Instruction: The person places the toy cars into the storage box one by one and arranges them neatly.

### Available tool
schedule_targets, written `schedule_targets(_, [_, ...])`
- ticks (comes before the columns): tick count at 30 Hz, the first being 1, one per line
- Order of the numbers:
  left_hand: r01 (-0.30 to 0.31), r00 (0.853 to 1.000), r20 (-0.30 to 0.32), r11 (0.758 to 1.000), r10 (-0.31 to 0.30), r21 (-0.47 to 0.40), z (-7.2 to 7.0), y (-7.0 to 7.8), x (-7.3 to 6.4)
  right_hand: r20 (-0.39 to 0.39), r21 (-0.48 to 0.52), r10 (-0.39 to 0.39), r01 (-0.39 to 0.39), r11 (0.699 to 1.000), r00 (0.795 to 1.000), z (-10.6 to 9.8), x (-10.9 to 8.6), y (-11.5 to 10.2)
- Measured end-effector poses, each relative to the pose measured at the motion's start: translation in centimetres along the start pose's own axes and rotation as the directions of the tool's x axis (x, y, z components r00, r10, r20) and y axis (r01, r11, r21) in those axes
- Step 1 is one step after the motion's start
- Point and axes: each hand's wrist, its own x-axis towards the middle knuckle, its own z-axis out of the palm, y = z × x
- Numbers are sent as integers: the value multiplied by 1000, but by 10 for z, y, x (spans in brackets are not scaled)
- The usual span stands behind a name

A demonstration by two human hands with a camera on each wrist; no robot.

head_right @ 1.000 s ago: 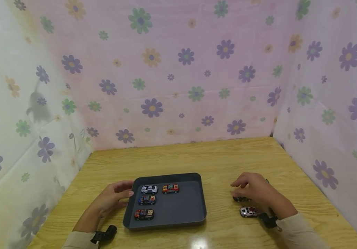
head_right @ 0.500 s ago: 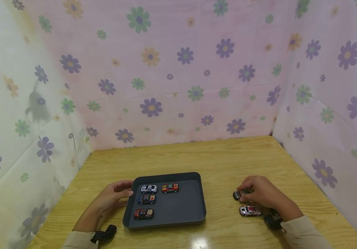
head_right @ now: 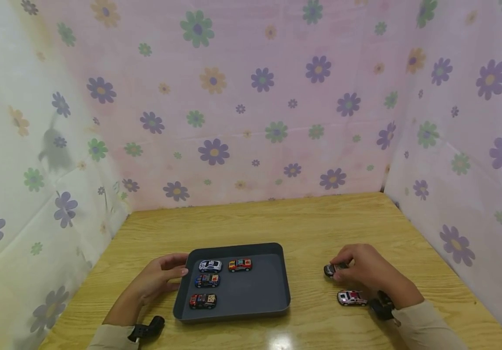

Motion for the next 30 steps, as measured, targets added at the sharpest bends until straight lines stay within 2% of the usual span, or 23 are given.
schedule_targets(6, [-2, 1000, 5, 1000, 2, 1, 0, -1, 1, -21, -56, -66, 64, 996, 998, -1, 7, -12])
schedule_targets(10, [1, 1000, 6, 1000, -1, 3, 0, -1, 1, -22, -43, -89, 88, 995, 996, -1, 13, -19])
schedule_targets(21, [1, 1000, -7, 1000, -1, 0, -1, 0, 0, -24, -33, -105, 105, 994, 994, 5, 33, -44])
schedule_targets(30, [-4, 1000, 10, 1000, 5, -13, -1, -1, 0, -6, -8, -99, 99, 995, 995, 9, 45, -61])
